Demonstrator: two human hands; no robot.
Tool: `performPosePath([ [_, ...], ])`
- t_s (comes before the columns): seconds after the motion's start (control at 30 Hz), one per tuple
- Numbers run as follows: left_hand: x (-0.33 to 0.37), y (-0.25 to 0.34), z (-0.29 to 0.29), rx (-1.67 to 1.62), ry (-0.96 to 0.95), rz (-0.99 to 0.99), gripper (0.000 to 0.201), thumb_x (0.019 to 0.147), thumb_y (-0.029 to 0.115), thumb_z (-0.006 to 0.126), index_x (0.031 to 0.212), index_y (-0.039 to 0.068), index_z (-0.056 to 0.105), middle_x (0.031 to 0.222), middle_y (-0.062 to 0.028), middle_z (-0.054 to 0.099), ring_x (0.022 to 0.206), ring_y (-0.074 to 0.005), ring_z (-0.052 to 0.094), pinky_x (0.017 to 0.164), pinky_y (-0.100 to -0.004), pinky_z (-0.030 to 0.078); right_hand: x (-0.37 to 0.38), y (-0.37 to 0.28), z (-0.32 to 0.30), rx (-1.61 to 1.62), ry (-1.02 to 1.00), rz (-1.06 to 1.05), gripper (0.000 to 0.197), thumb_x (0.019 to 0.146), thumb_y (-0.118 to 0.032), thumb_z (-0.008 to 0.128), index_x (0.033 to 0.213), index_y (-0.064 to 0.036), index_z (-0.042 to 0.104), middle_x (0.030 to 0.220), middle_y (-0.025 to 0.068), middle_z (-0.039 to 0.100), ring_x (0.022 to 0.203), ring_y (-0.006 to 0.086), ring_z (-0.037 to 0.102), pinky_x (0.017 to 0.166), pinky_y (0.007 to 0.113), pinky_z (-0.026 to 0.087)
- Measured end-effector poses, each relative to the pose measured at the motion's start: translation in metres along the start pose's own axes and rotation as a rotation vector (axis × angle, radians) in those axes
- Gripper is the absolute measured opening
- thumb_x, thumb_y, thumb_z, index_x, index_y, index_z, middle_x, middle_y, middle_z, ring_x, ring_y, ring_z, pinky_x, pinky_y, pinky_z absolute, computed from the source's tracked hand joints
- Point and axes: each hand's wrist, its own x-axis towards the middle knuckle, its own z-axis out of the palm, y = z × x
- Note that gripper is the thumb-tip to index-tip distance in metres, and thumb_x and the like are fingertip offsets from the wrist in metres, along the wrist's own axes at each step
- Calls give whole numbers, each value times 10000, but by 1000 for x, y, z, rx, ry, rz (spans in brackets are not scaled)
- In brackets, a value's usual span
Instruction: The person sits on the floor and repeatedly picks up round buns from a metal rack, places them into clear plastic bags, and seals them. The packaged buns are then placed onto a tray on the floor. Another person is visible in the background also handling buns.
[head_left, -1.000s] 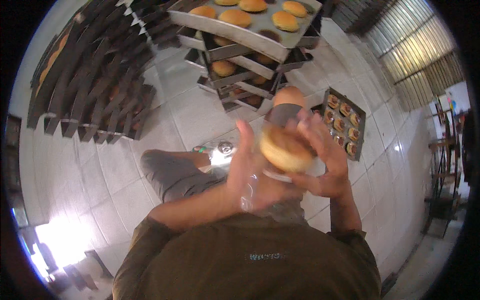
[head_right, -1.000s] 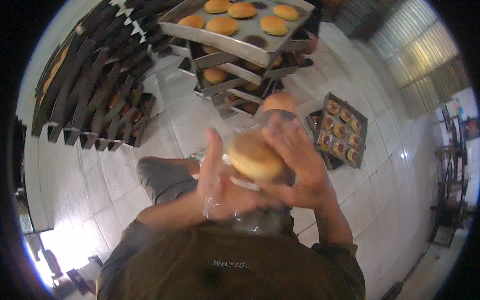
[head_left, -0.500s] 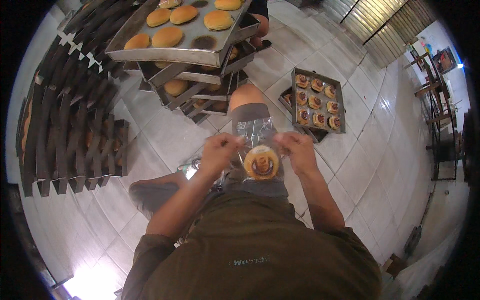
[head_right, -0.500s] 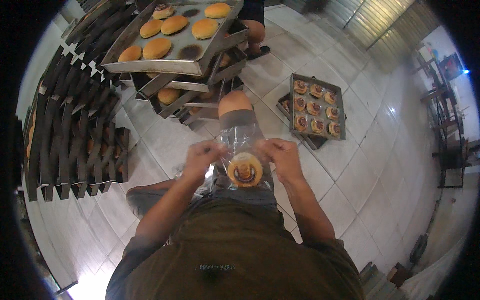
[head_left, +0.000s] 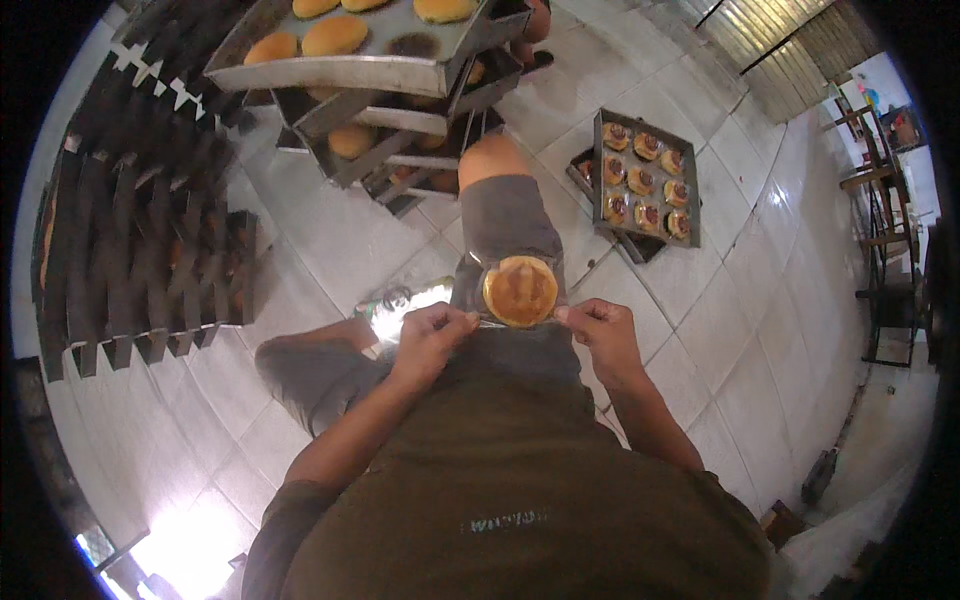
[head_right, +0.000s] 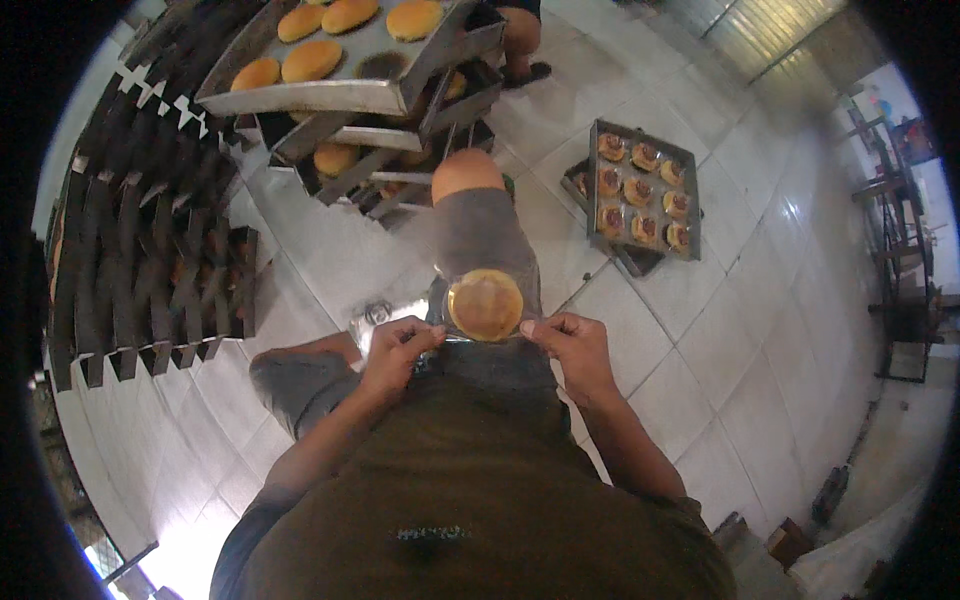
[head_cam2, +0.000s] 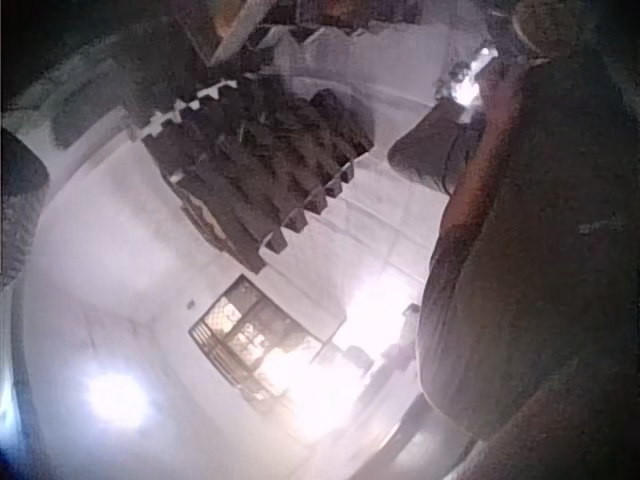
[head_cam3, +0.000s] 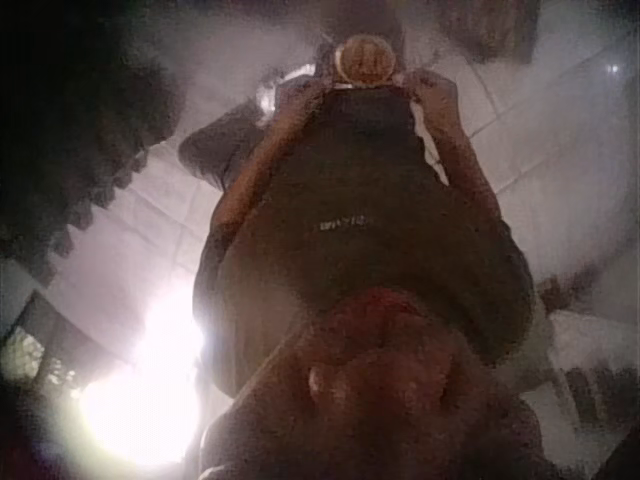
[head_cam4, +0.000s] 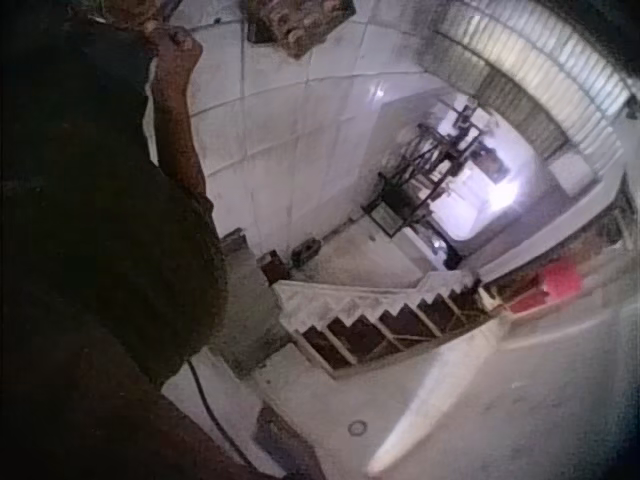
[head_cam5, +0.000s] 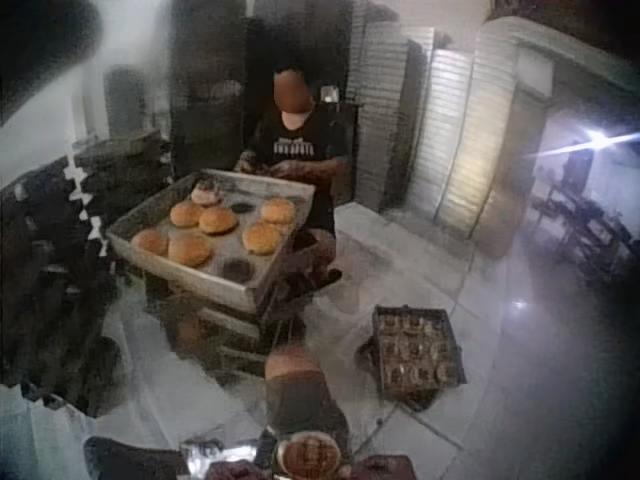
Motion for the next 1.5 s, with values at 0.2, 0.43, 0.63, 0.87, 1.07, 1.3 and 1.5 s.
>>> performPosePath([
  [0.2, 19, -1, 11, 676, 127, 537, 179, 811, 183, 738, 838, 10, 702, 727, -115, 631, 752, -261, 596, 648, -378, 456, 48, 59, -13, -502, 286, -346, 291, 830, -175, 812, 978, 53, 707, 810, 56, 707, 751, 138, 658, 705, 275, 512],
  [0.43, 16, -8, 20, 710, 54, 551, 228, 838, 176, 717, 1016, 42, 673, 1010, -205, 637, 944, -390, 580, 816, -477, 474, 6, -22, 49, -386, -326, -402, 475, 810, -270, 828, 1184, -10, 696, 1017, 126, 753, 910, 193, 722, 815, 358, 560],
  [0.63, 15, -77, -84, 581, 848, 139, 855, 813, 463, 807, 1379, -93, 487, 1224, -294, 624, 1112, -414, 637, 927, -484, 504, 73, -166, 100, -651, -482, -1101, 347, 744, -205, 822, 1022, -28, 711, 937, 194, 735, 889, 373, 719, 774, 428, 551],
  [0.87, 55, -125, -134, -227, 438, -179, 547, 884, 357, 790, 1200, -63, 638, 991, -123, 696, 818, -221, 646, 694, -330, 520, 164, -315, 152, -1006, -151, -1438, 502, 824, -270, 801, 1247, -34, 669, 1258, 156, 687, 1167, 335, 650, 997, 399, 503],
  [1.07, -15, -59, -103, -205, 620, 369, 199, 962, 173, 692, 1033, -11, 669, 868, -47, 690, 790, -112, 654, 687, -283, 530, 80, -164, 175, -342, -479, -904, 668, 773, -398, 849, 1289, -23, 651, 1346, 188, 636, 1260, 310, 602, 1058, 391, 464],
  [1.3, -68, 58, -92, -725, 540, 479, 153, 974, 163, 692, 1052, 45, 634, 1003, -70, 680, 954, -164, 666, 939, -377, 571, 56, -38, 195, -59, -1025, -87, 405, 836, -338, 797, 963, 42, 741, 864, 103, 726, 708, 148, 649, 593, 296, 475],
  [1.5, -47, 39, -101, -268, 710, 550, 218, 997, 219, 654, 901, 23, 666, 841, -19, 652, 787, -130, 608, 711, -287, 496, 37, -106, 192, -520, -817, -266, 329, 861, -327, 775, 862, 0, 746, 718, 75, 699, 618, 112, 613, 554, 285, 446],
])
